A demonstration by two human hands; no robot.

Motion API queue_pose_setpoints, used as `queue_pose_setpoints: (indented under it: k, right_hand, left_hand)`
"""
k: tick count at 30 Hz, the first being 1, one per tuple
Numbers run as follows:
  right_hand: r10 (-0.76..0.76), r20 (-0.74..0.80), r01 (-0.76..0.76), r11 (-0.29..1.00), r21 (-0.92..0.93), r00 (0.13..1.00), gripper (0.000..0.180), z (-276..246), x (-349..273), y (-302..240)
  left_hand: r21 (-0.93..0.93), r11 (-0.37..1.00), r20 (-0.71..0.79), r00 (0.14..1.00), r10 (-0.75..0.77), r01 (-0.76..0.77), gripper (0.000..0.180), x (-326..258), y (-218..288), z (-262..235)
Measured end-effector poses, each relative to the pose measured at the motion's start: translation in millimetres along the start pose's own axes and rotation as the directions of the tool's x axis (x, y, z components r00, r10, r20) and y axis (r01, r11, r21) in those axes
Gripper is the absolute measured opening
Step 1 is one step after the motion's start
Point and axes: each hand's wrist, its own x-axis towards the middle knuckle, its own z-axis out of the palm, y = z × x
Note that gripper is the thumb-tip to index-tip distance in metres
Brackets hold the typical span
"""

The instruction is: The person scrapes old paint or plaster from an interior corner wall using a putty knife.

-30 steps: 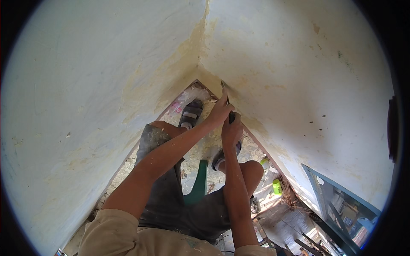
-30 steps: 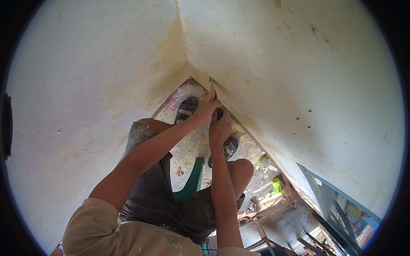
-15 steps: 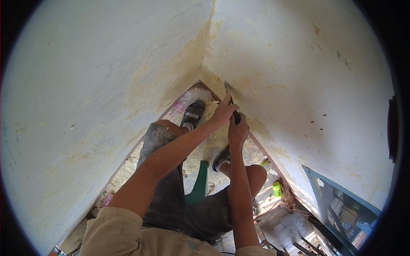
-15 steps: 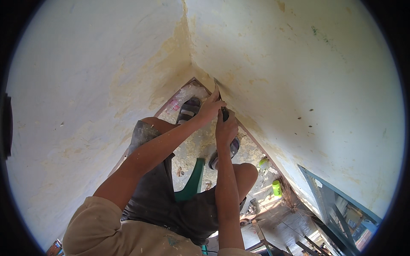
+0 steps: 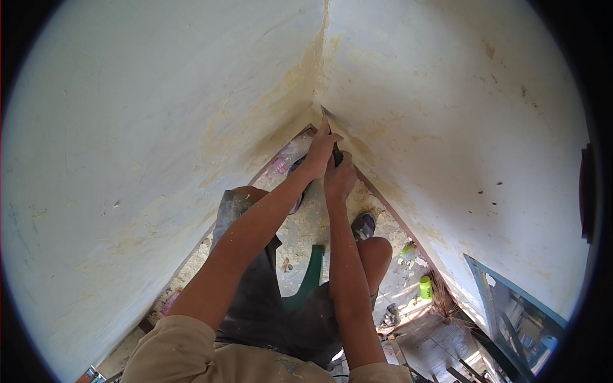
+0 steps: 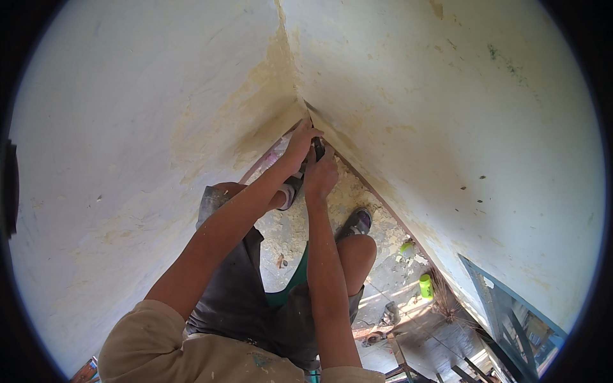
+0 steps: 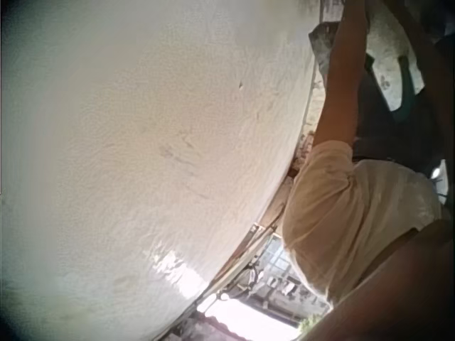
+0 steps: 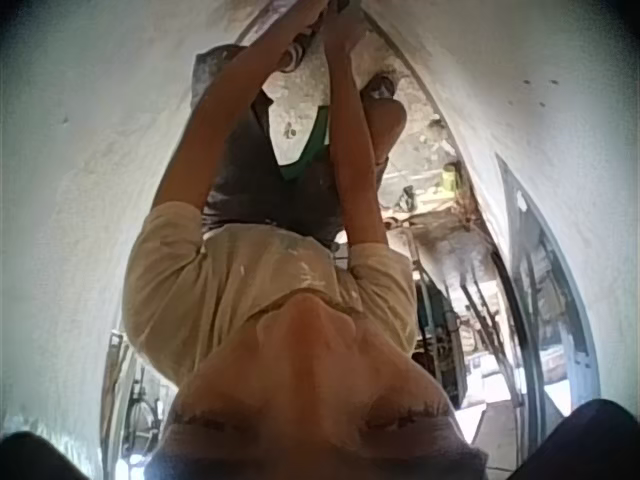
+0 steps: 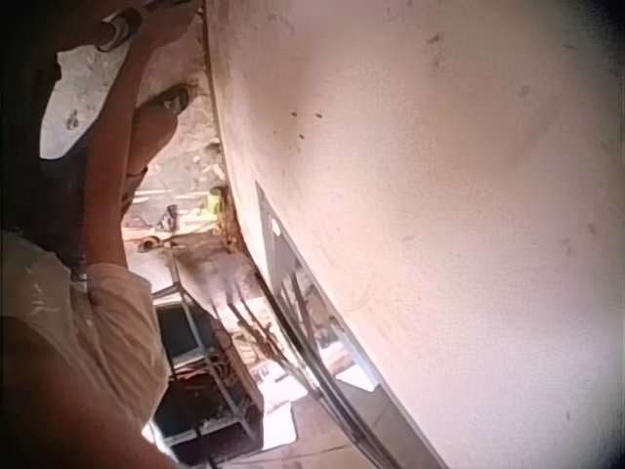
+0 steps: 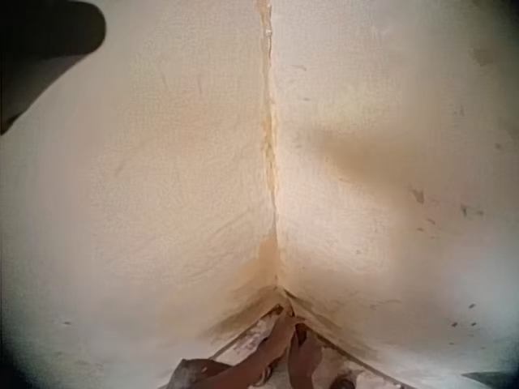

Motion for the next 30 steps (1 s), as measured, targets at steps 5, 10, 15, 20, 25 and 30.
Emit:
queue_pose_setpoints:
  k: [5,10,15,20,25,30]
  right_hand:
    - [-0.048,0.032,0.048,0.999,0.012,0.998,0.033,7,8,-8]
    - [0.026,0.042,-0.026,1.000,-0.013,0.999,0.034,-9,3,-6]
    - [-0.001,0.042,0.000,1.000,0.029,0.999,0.034,-16,3,3]
    - [-0.036,0.045,0.029,0.990,0.138,0.998,0.034,-7,13,-3]
    - [0.012,0.091,-0.029,0.983,0.181,0.996,0.035,10,4,-15]
    - [0.023,0.072,-0.032,0.991,0.131,0.997,0.033,-13,6,-11]
  left_hand:
    - [0.022,0.997,-0.011,0.997,-0.073,0.073,0.064,17,0,-18]
    - [0.007,0.999,0.009,0.999,0.045,-0.045,0.069,3,-4,-1]
    - [0.085,0.986,-0.067,0.986,0.152,-0.146,0.062,-2,-17,13]
    - [0.075,0.982,-0.117,0.976,0.182,-0.174,0.063,10,-14,5]
    - [0.170,0.964,-0.060,0.974,0.219,-0.206,0.075,16,-11,-11]
    - [0.207,0.970,-0.065,0.987,0.144,-0.128,0.077,7,-12,3]
